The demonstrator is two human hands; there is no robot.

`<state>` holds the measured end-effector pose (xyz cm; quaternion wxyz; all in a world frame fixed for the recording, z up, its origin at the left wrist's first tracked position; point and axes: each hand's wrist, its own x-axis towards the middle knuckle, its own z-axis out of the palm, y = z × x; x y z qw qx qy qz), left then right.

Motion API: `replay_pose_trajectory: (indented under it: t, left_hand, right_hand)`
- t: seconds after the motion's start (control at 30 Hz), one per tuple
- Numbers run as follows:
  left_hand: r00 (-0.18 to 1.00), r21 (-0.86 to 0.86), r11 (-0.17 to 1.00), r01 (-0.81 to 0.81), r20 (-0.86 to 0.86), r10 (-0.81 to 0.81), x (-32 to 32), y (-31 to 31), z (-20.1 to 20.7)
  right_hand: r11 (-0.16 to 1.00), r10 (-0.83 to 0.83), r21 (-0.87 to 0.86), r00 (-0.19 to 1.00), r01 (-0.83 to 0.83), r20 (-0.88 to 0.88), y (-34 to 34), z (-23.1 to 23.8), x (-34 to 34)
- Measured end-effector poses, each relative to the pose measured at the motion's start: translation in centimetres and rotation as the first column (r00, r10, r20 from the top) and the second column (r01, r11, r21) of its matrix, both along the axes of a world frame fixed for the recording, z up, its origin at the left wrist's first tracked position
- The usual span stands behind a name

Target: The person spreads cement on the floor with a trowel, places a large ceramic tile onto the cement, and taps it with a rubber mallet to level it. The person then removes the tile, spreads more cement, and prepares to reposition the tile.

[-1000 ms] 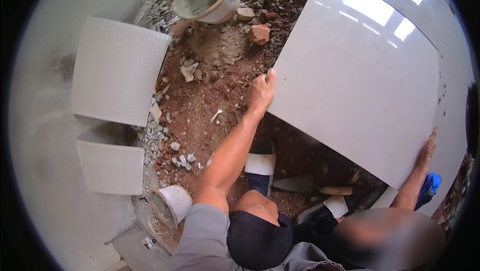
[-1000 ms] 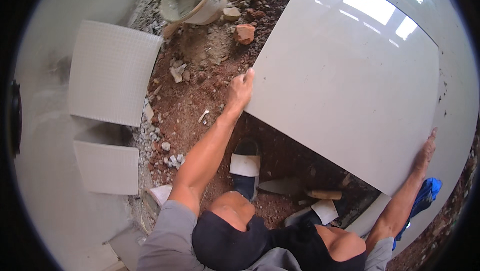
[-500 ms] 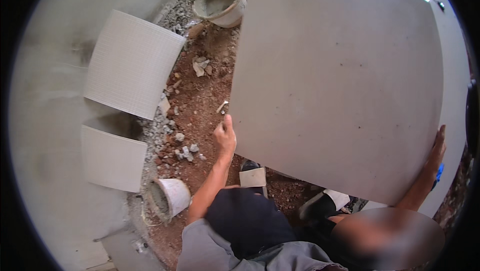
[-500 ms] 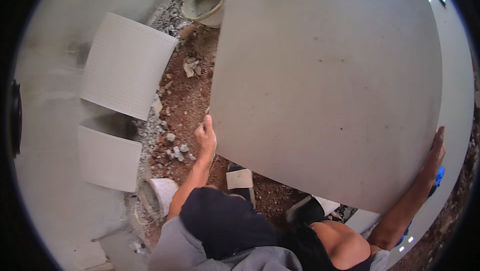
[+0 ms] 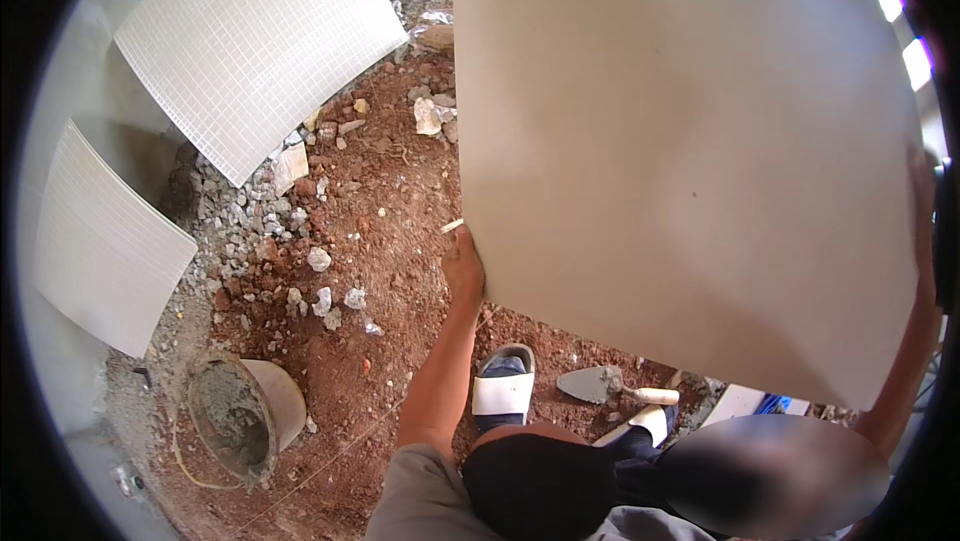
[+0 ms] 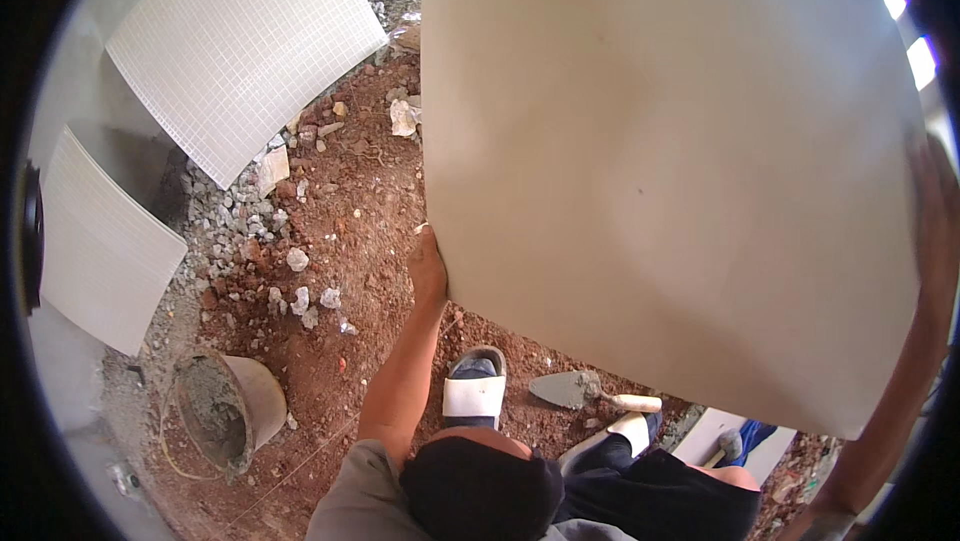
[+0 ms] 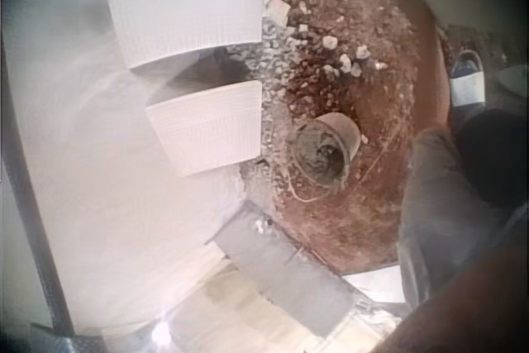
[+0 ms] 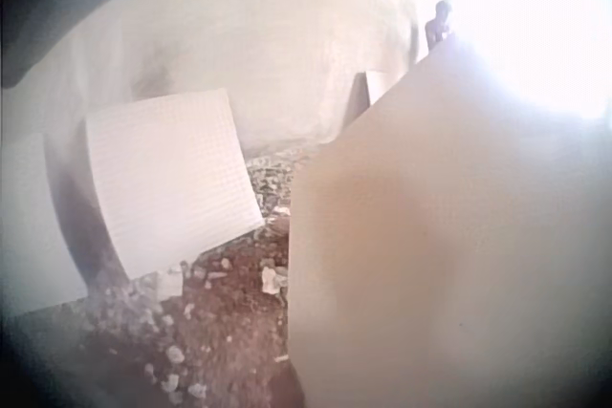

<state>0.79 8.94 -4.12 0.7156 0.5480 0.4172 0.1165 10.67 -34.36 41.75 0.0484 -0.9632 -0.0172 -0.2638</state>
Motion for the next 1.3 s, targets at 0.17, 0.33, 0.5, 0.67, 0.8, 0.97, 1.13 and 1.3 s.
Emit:
replay_pose_trajectory:
  t: [0.17, 0.33, 0.5, 0.67, 0.8, 0.97, 1.13, 1.3]
  left_hand:
    - [0.982, -0.123, 0.988, 0.097, -0.147, -0.115, 2.3, 2.3, -3.3]
    - [0.999, -0.254, 0.967, -0.017, -0.039, 0.007, 4.9, 2.4, -6.1]
    - [0.993, -0.334, 0.942, 0.016, -0.104, -0.053, 6.3, 1.7, -7.6]
    - [0.999, -0.347, 0.937, 0.030, -0.031, -0.043, 6.5, 1.0, -8.7]
    - [0.866, -0.039, 0.897, 0.439, -0.248, -0.435, 6.4, 3.5, -4.6]
    - [0.787, 0.476, 0.866, 0.155, 0.471, -0.400, 5.8, 6.2, 12.1]
    - [0.750, 0.875, 0.481, -0.057, 0.355, -0.558, 1.5, 5.7, 27.8]
    - [0.846, 0.670, 0.741, -0.033, 0.414, -0.336, -0.7, 8.0, 29.2]
  right_hand:
    - [0.996, 0.061, -0.067, 0.997, -0.065, -0.053, 9.2, 2.6, 3.7]
    - [0.985, 0.116, -0.115, 0.987, -0.128, -0.109, 14.5, 2.7, 7.1]
    - [0.973, 0.161, -0.140, 0.976, -0.182, -0.149, 18.5, 2.5, 9.2]
    - [0.956, 0.238, -0.131, 0.953, -0.264, -0.185, 22.8, 2.2, 10.9]
    - [0.932, 0.329, -0.100, 0.927, -0.350, -0.179, 26.3, 2.3, 11.5]
    - [0.841, 0.535, 0.004, 0.831, -0.541, -0.154, 32.9, 1.2, 12.0]
    - [0.628, 0.775, 0.213, 0.628, -0.749, -0.076, 39.6, -0.7, 13.9]
    - [0.406, 0.912, 0.584, 0.348, -0.703, -0.215, 42.2, -11.0, 14.1]
